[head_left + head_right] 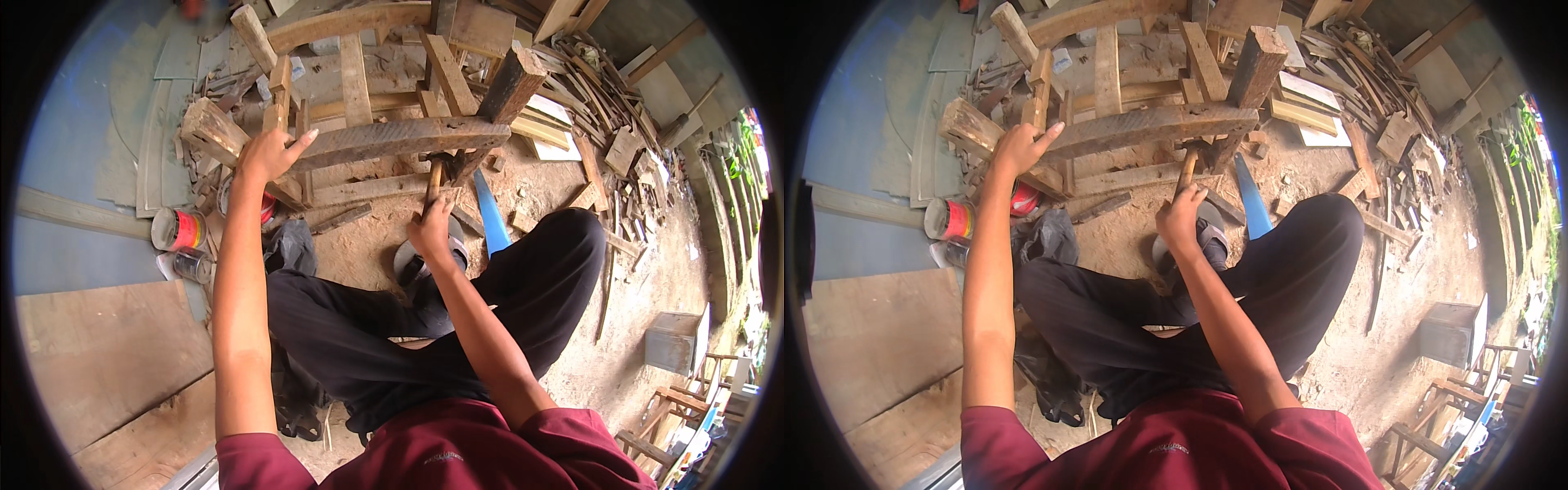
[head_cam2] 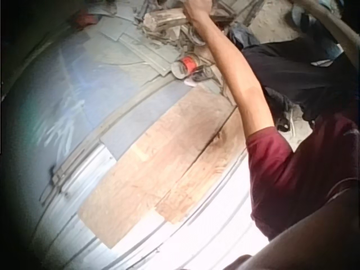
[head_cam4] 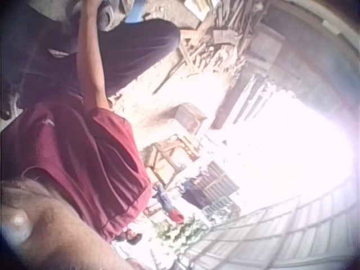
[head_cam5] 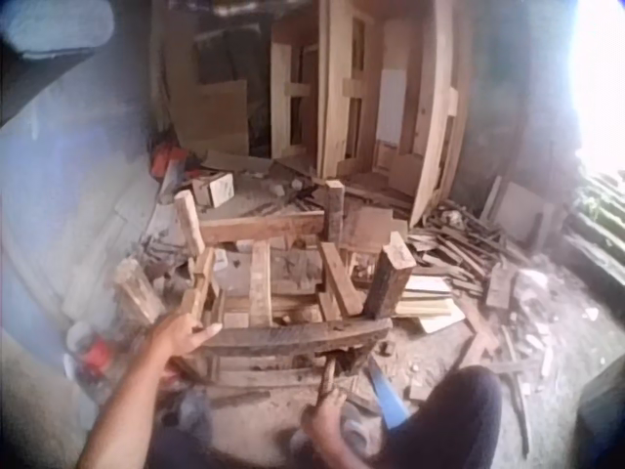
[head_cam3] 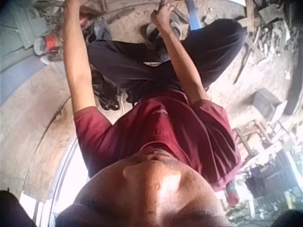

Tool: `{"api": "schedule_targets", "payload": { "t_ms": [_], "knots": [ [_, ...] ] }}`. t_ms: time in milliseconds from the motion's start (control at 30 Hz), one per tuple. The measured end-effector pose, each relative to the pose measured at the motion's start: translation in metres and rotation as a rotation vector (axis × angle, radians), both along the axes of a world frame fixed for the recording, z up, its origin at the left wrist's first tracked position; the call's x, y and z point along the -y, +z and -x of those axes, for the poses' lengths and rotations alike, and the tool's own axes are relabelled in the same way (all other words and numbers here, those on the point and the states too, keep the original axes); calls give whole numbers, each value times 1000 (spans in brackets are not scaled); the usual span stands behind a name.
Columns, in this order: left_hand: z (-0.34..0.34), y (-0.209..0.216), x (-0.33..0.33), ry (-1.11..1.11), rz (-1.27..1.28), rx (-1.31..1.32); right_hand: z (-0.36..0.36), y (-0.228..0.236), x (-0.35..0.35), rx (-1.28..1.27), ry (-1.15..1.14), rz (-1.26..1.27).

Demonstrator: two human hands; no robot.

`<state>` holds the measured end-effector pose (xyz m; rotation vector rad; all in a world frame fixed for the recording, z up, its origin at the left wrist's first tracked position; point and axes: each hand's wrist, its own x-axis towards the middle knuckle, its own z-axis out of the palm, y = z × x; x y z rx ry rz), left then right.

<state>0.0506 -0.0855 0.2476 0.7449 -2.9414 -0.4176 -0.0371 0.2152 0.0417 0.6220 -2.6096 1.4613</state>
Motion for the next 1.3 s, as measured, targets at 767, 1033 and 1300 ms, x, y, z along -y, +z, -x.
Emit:
{"api": "schedule_targets", "payload": {
  "t_ms": [767, 1033, 1300],
  "knots": [
    [-5, 7, -9, -8, 58, 15, 44, 31, 22, 1400, 61, 896],
    [-3, 10, -14, -8, 69, -1, 44, 42, 15, 1561, 41, 1143],
    [-3, 9, -10, -31, 89, 21, 70, 65, 24, 1693, -128, 1378]
  ]
}}
